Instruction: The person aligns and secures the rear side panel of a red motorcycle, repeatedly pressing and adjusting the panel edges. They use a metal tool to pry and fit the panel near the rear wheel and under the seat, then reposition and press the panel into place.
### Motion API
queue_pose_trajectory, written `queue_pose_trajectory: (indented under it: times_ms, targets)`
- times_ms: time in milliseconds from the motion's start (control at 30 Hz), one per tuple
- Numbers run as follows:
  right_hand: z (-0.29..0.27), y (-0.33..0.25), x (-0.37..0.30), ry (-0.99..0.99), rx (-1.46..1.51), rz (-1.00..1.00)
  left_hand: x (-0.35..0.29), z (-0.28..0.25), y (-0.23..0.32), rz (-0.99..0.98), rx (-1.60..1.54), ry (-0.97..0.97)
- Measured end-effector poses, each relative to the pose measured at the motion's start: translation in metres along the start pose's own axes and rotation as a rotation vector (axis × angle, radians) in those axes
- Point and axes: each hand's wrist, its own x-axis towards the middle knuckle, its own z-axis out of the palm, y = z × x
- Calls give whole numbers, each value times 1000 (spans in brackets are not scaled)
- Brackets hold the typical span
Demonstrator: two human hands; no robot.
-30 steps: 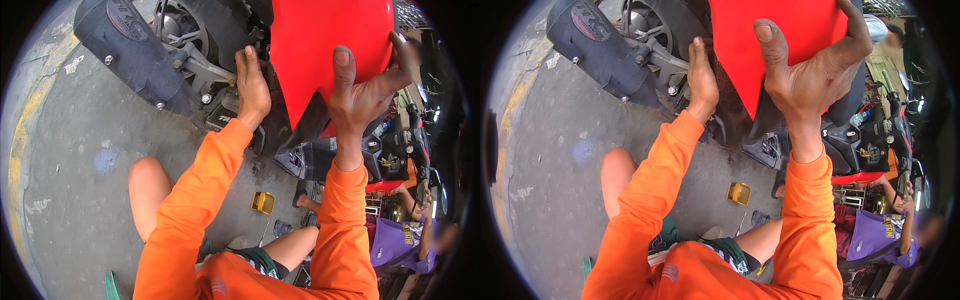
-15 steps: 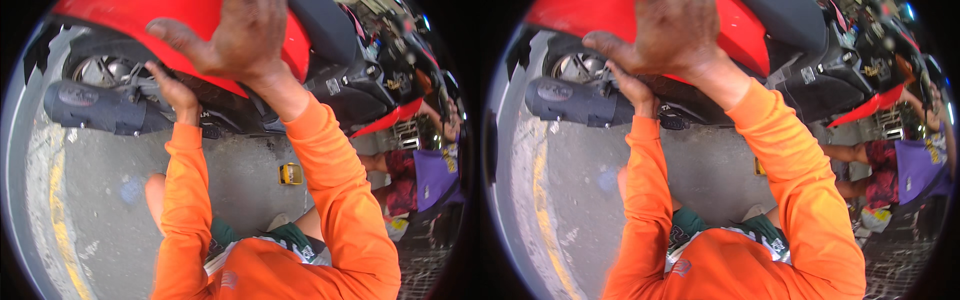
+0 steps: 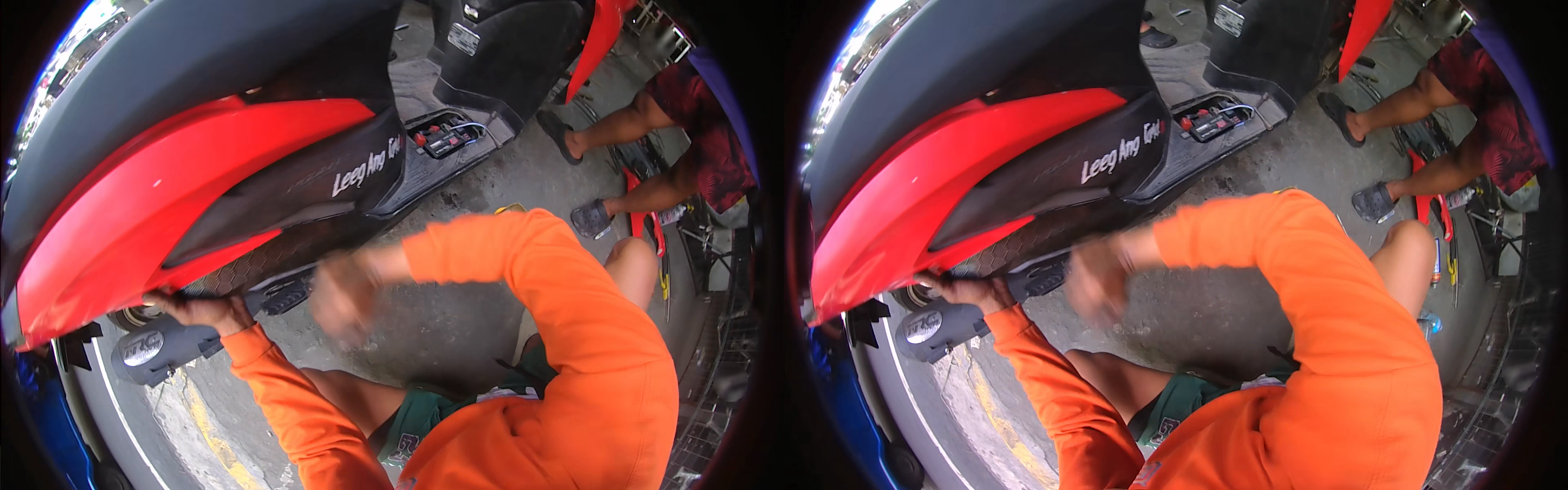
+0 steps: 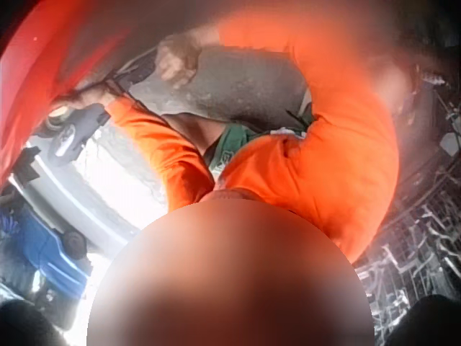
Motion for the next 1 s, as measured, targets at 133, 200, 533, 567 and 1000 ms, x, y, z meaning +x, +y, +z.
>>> queue_pose_trajectory:
  times_ms: [133,200,533,567,1000]
  targets:
    - [-3,13,-4,218,-78,74,-7,12,5,174,154,47]
    - [5,3,-12,195,-95,97,-12,15,6,172,151,-23]
    - [-5,-3,-52,279,-68,176,-7,7,9,98,239,1]
    - [1,-12,-60,389,-114,224,-12,7,11,48,204,9]
    - [-46,-43,-282,2967,-5,1305,-52,25,-16,40,385,-35]
